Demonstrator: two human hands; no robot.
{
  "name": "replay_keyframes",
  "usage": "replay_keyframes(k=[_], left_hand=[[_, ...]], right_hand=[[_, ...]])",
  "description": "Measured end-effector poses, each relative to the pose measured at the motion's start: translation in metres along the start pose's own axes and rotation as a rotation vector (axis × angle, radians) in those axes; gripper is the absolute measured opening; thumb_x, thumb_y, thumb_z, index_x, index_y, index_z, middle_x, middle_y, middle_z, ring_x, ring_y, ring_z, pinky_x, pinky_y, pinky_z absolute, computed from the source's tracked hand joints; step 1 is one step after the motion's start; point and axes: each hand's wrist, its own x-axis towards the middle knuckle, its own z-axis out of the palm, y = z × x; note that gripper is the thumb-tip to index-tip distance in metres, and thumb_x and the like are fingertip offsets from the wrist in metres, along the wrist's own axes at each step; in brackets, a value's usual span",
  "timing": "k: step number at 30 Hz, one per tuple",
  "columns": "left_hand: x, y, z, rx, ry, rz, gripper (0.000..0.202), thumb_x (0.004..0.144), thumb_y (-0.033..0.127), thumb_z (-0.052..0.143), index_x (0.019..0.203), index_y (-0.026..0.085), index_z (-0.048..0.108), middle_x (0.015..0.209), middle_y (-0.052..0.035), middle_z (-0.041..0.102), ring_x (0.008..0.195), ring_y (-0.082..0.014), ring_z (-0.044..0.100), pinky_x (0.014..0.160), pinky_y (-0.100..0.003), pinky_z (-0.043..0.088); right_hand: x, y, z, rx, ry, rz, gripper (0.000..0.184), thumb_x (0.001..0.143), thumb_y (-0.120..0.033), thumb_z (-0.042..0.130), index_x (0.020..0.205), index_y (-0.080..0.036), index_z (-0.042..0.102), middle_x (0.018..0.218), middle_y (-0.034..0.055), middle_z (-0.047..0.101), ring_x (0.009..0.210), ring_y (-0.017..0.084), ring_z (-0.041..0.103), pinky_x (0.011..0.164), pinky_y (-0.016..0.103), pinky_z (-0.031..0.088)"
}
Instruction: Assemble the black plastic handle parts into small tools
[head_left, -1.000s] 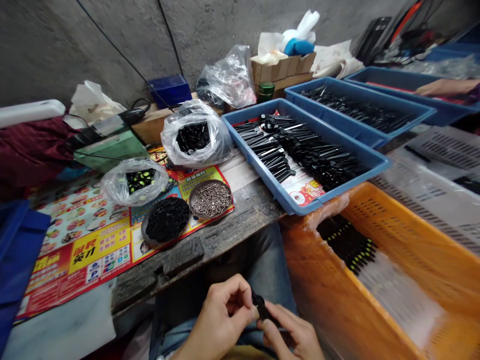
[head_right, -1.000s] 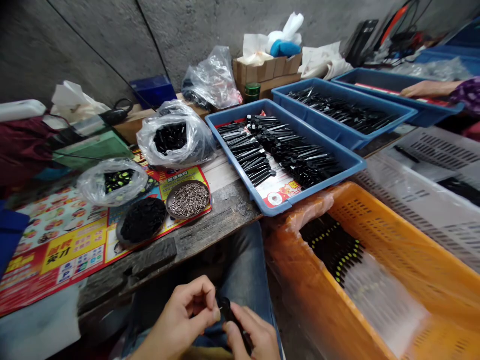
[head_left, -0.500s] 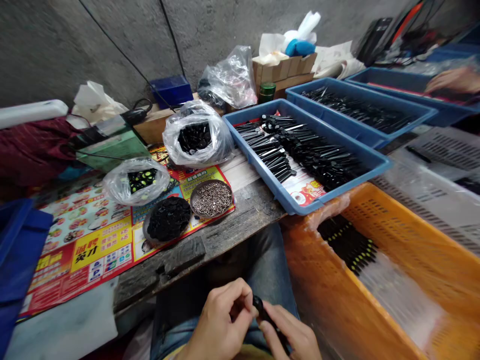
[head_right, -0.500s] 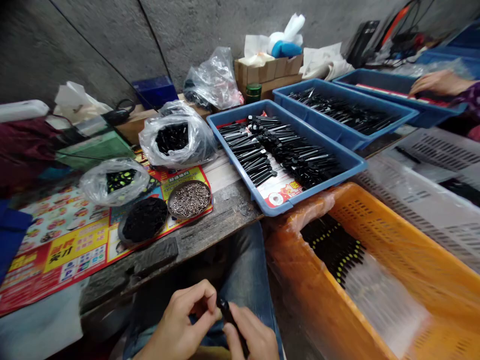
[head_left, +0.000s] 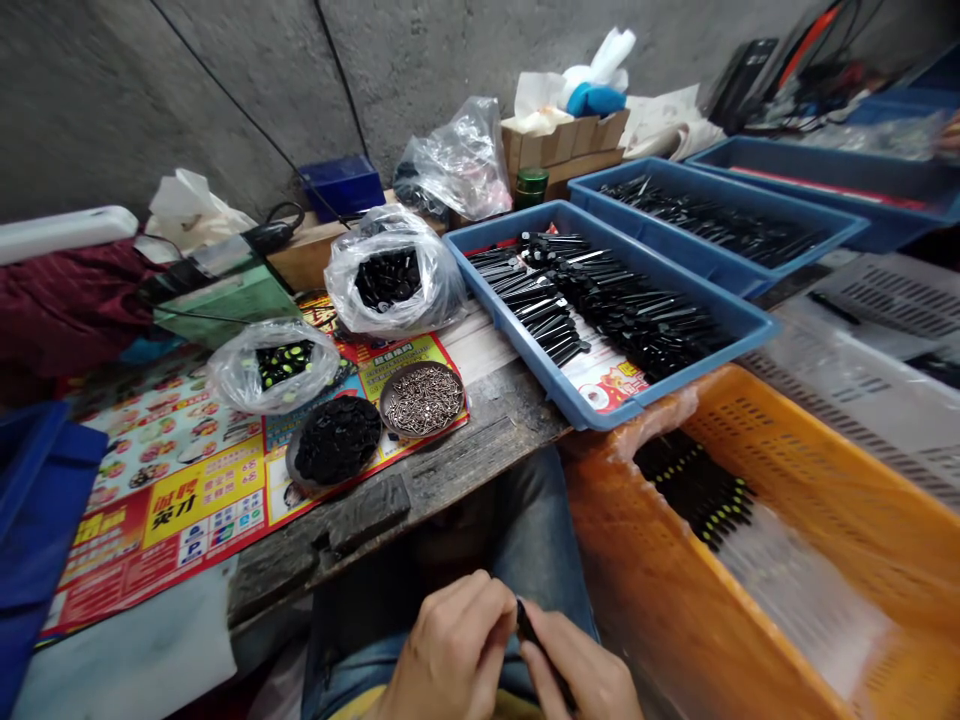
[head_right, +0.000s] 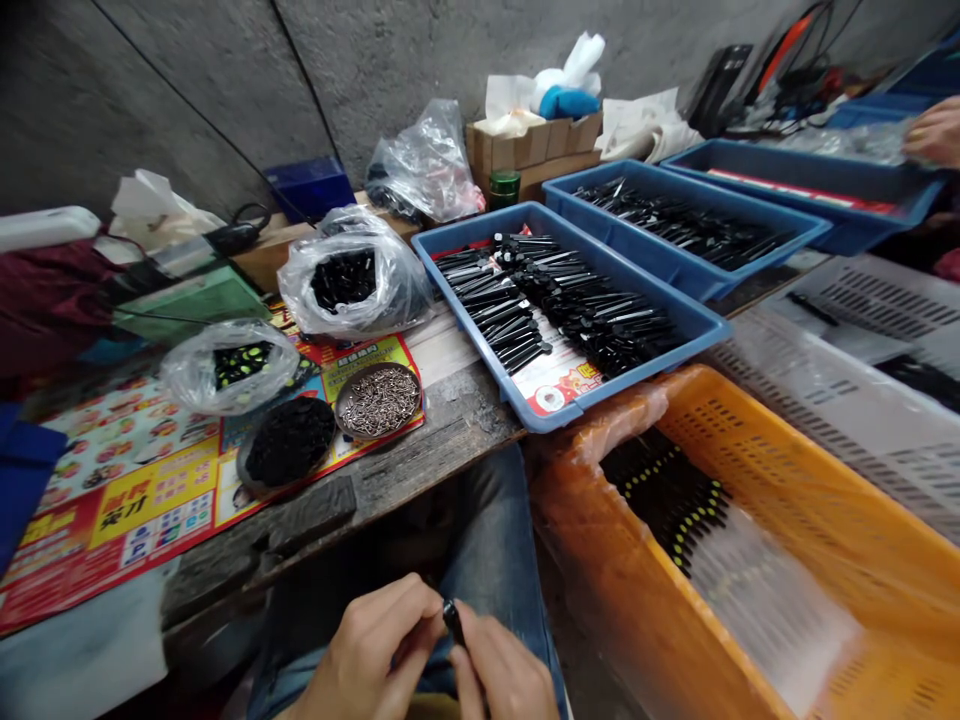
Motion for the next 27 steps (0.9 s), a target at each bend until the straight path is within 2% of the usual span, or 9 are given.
replay_keyframes(k=[5, 11, 27], left_hand=[[0.0012, -0.0010, -0.0021, -0.084, 0.000, 0.004, 0.019, 0.082, 0.002, 0.047, 0.077, 0.020, 0.050, 0.066, 0.0003, 0.057, 0.059, -0.0130, 0.054, 0.055, -0.021, 0.039], [0.0009, -0.0037, -0.0003, -0.074, 0.031, 0.071, 0.020, 0.084, 0.001, 0.045, 0.078, 0.019, 0.050, 0.066, -0.0004, 0.057, 0.061, -0.0138, 0.052, 0.056, -0.022, 0.039], [0.0003, -0.0081, 0.0014, -0.198, -0.006, -0.002, 0.017, 0.088, 0.004, 0.048, 0.085, 0.020, 0.053, 0.072, 0.0003, 0.060, 0.066, -0.0136, 0.056, 0.061, -0.021, 0.042]], right_hand=[[0.0000, -0.0010, 0.0005, 0.039, 0.015, 0.015, 0.027, 0.101, -0.027, 0.039, 0.110, -0.015, 0.061, 0.077, 0.0081, 0.077, 0.064, 0.016, 0.075, 0.060, 0.017, 0.060], [0.0023, -0.0030, -0.0003, 0.072, 0.031, 0.040, 0.026, 0.101, -0.029, 0.041, 0.110, -0.017, 0.061, 0.078, 0.0068, 0.077, 0.067, 0.015, 0.076, 0.064, 0.015, 0.059], [0.0021, -0.0020, -0.0014, 0.126, 0.047, 0.057, 0.023, 0.099, -0.029, 0.046, 0.109, -0.018, 0.063, 0.077, 0.0051, 0.077, 0.066, 0.012, 0.075, 0.065, 0.011, 0.058]])
